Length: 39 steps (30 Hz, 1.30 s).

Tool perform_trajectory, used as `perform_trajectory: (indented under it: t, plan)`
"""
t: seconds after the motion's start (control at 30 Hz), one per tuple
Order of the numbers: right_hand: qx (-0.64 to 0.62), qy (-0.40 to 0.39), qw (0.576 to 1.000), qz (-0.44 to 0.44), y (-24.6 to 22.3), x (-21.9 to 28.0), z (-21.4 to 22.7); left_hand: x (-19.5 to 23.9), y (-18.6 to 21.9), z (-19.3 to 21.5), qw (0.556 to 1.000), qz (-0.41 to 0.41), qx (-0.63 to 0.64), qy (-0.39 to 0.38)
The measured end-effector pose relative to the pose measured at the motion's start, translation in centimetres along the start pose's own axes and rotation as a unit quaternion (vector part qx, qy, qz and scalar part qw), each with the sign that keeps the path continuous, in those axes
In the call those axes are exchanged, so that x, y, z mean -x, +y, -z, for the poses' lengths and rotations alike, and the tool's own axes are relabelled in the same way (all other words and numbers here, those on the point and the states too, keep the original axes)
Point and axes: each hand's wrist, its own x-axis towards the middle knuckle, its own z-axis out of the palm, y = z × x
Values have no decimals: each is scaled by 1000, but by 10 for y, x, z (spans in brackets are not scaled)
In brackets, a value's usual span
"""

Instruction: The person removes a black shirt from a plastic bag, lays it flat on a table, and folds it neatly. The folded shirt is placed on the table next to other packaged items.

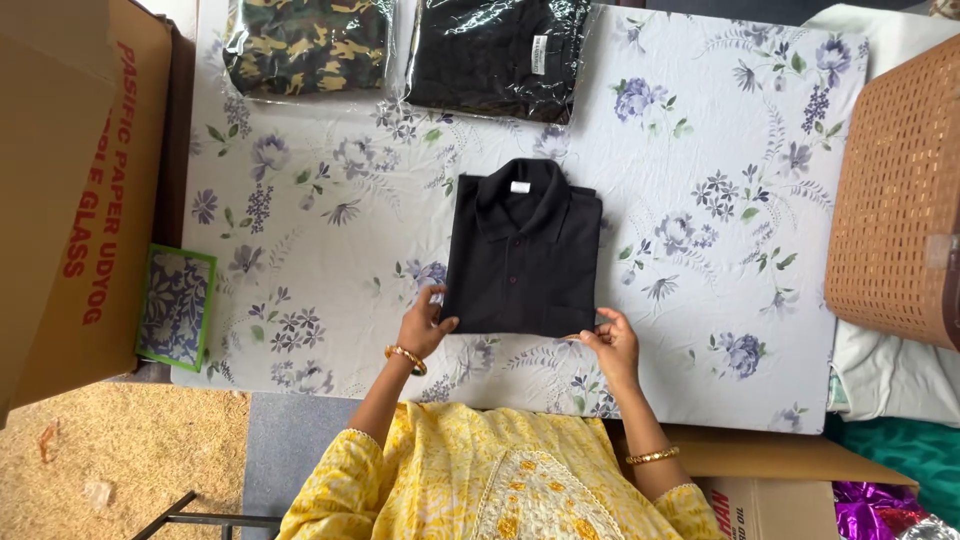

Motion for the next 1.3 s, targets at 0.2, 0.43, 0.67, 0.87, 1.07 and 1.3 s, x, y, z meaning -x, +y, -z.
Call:
perform_trajectory:
  t: [0.2,0.43,0.67,0.87,1.07,1.3]
  plan:
    - [206,58,976,30,-26,-1,-19,8,-1,-31,981,5,-128,148]
    - [366,3,858,361,-81,-86,-76,-37,101,-53,935,-220,-223,164]
    - [532,-29,781,325,-88,-152,-93,-35,65,-92,887,-252,-388,-1]
    - [544,-11,767,340,-92,-161,-96,-40,77,-87,887,-225,-403,-10]
    - [526,-11,774,353,-95,-159,-94,-41,75,-88,888,-231,-397,-6]
    - [476,45,805,352,-99,-141,-87,-52,90,-59,950,-237,-157,132]
